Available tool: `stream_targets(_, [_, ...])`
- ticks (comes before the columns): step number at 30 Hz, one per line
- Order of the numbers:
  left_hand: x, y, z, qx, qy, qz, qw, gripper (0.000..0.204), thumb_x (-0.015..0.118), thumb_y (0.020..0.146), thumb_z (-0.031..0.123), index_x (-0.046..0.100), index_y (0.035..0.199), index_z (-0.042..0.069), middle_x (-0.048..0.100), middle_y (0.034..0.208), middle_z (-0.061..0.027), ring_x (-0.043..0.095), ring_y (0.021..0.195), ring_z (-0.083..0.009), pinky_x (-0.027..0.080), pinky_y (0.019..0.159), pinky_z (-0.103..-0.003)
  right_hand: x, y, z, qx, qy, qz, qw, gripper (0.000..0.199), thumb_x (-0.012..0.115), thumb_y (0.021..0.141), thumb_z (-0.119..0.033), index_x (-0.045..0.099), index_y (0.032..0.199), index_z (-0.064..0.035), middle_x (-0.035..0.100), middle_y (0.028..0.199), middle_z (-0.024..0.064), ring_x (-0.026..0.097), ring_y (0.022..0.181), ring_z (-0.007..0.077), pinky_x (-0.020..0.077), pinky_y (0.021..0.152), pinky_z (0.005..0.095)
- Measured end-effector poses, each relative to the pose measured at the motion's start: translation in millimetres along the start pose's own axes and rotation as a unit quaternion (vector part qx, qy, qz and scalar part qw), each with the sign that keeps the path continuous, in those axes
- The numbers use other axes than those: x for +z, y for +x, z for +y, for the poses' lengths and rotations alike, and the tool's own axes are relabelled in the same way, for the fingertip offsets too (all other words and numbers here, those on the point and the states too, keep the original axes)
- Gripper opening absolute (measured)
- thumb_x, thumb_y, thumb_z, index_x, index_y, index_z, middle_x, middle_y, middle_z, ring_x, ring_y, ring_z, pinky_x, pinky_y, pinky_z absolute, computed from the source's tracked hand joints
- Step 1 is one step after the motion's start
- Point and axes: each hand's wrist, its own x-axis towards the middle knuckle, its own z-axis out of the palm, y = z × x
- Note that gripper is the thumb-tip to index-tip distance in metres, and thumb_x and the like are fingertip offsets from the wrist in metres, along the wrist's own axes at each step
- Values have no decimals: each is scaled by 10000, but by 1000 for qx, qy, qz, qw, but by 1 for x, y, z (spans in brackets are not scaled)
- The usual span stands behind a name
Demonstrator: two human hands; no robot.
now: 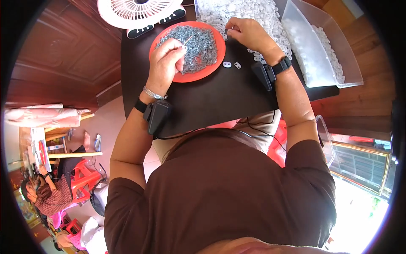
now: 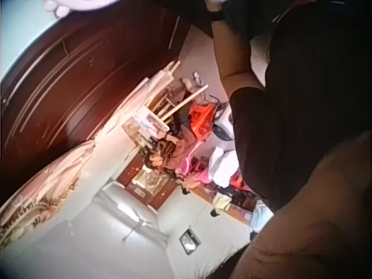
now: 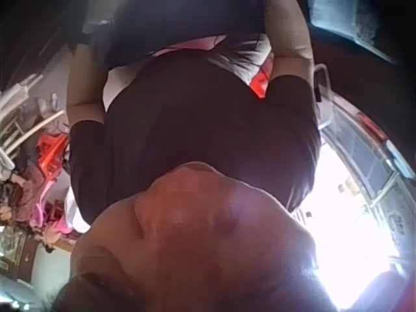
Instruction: Manually inserting small metal pins into white plastic component housings on a red tray.
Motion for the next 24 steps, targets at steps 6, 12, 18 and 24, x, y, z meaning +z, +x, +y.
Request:
stream_targets(6, [2, -2, 8, 9, 20, -2, 1000, 186, 493, 890, 179, 541, 772, 43, 523, 621, 2, 477, 536, -66, 346, 498, -203, -7, 6, -5, 2, 12, 39, 999, 201, 625, 827, -161, 625, 1010, -75, 668, 792, 120, 645, 708, 253, 500, 659, 332])
stream_targets(12, [-2, 4, 3, -1, 12, 8, 1000, 176, 502, 890, 173, 543, 780, 43, 536, 649, 0, 490, 550, -69, 353, 507, -205, -9, 4, -25, 45, 131, 38, 990, 209, 619, 871, -115, 626, 1076, -75, 653, 841, 26, 587, 767, 86, 478, 711, 237])
stream_targets(18, [2, -2, 9, -10, 8, -6, 1000, 145, 511, 891, 149, 556, 808, 39, 565, 676, -9, 524, 584, -76, 378, 515, -205, -2, 1, -63, 54, 511, -124, 849, 198, 614, 870, -67, 634, 1065, -36, 631, 922, 3, 564, 868, 72, 463, 795, 226])
stream_targets(24, [7, -4, 10, 3, -19, -23, 1000, 149, 526, 901, 158, 568, 835, 31, 616, 757, -41, 566, 641, -86, 405, 532, -204, 1, -2, -73, 35, 528, -130, 839, 199, 622, 856, -33, 617, 1055, -23, 635, 923, 18, 577, 877, 84, 468, 824, 234])
